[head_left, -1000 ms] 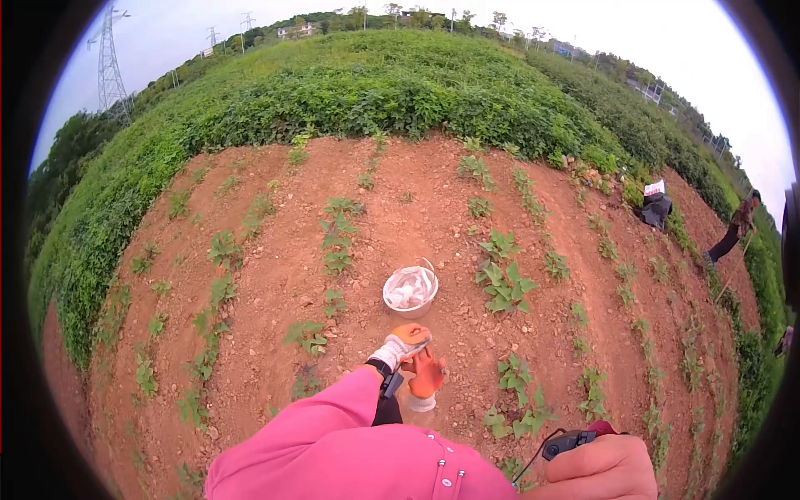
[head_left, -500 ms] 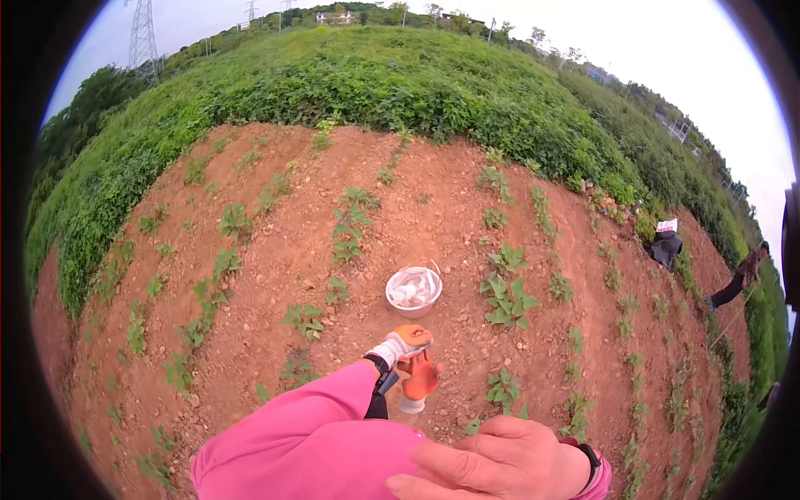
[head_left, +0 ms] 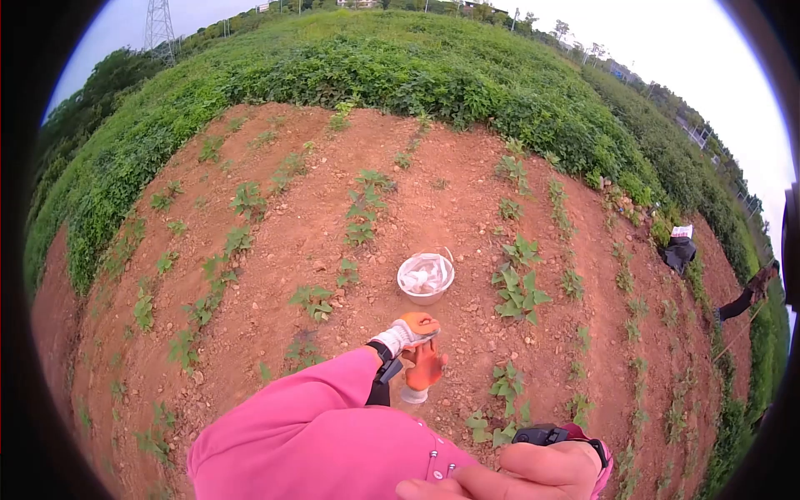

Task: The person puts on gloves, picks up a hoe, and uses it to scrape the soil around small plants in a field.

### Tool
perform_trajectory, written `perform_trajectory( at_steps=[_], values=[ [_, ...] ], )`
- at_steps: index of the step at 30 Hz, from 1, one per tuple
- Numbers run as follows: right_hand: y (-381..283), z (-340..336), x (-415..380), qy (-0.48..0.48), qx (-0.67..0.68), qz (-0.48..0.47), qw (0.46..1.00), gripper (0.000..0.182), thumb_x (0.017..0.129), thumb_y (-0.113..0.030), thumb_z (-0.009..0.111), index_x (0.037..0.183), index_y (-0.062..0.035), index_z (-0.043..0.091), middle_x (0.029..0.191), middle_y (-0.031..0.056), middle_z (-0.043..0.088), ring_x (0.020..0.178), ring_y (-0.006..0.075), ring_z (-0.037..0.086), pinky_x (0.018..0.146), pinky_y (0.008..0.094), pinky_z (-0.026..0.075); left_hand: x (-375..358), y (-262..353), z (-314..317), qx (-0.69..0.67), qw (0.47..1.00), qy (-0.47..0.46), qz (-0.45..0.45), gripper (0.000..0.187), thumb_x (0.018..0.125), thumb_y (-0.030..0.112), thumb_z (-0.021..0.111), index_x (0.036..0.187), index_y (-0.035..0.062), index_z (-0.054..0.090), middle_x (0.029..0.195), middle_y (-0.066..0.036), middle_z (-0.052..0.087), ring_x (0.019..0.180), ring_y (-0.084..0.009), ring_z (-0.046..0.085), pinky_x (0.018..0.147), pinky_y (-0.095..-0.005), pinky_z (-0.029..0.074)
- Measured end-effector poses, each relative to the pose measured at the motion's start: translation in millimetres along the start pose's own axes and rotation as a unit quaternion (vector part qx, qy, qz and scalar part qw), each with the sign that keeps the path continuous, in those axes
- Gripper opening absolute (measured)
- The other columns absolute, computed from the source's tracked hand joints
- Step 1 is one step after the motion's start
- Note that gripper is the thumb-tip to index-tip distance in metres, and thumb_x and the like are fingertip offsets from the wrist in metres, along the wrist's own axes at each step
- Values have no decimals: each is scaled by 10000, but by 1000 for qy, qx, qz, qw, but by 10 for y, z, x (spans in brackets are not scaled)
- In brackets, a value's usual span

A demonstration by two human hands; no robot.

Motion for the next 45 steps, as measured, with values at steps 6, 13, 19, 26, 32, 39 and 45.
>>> perform_trajectory(
  at_steps=[6, 13, 19, 26, 32, 39, 45],
  values=[
    [98, 88, 48, -79, 50, 52, 994, 210, 759, -87, 537, 961, -59, 588, 825, 50, 612, 491, 104, 480, 454, 221, 355, 5, -53, 5, -33, 999, -19, -7, 342, 737, 323, 617, 907, 27, 594, 792, -33, 607, 726, -99, 537, 652, -243, 445],
    [162, 165, 81, -79, 159, 103, 979, 224, 764, -134, 549, 978, -76, 585, 817, 60, 614, 494, 128, 505, 458, 242, 379, 31, -9, 41, 11, 999, -36, -4, 327, 743, 320, 612, 895, 31, 598, 791, -29, 607, 720, -96, 530, 651, -245, 446],
    [85, 74, 70, 106, 312, 200, 923, 240, 768, -173, 559, 992, -91, 582, 809, 69, 615, 496, 149, 526, 461, 261, 399, 53, -79, -72, 24, 1000, -8, 19, 294, 756, 280, 614, 903, 26, 592, 780, -17, 598, 710, -84, 531, 639, -230, 447],
    [77, 910, -462, -229, 260, 115, 931, 293, 725, -143, 470, 990, -20, 467, 796, 77, 511, 662, 155, 538, 550, 256, 436, -16, 45, -35, -2, 999, -29, -41, 347, 744, 315, 604, 893, 2, 593, 782, -27, 602, 720, -109, 552, 659, -244, 453],
    [138, 2341, -2204, -429, 37, 255, 866, 120, 655, -125, 522, 757, -63, 534, 702, 62, 532, 664, 195, 547, 568, 287, 445, -73, -124, 85, 90, 968, 205, 111, 349, 739, 356, 585, 868, 32, 598, 760, -67, 612, 691, -157, 576, 631, -280, 449],
    [-90, 2665, -2367, -446, 86, 252, 855, 108, 642, -124, 508, 733, -69, 525, 722, 44, 510, 742, 199, 533, 600, 298, 448, 62, -76, 10, 122, 992, 22, 22, 375, 725, 401, 592, 819, 38, 602, 686, -94, 604, 612, -162, 560, 574, -301, 444],
    [-95, 2673, -2251, -383, 153, 264, 872, 107, 651, -112, 517, 741, -54, 527, 735, 72, 512, 761, 212, 534, 613, 313, 455, 95, -38, -85, 86, 995, 52, 0, 387, 720, 403, 592, 835, 33, 601, 721, -100, 609, 657, -166, 571, 601, -302, 451]
  ],
)
Point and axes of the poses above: each hand's wrist, its own x-axis towards the middle knuckle, its own z-axis out of the palm, y = z × x, the point moved 5 cm from there along x, towards the middle knuckle
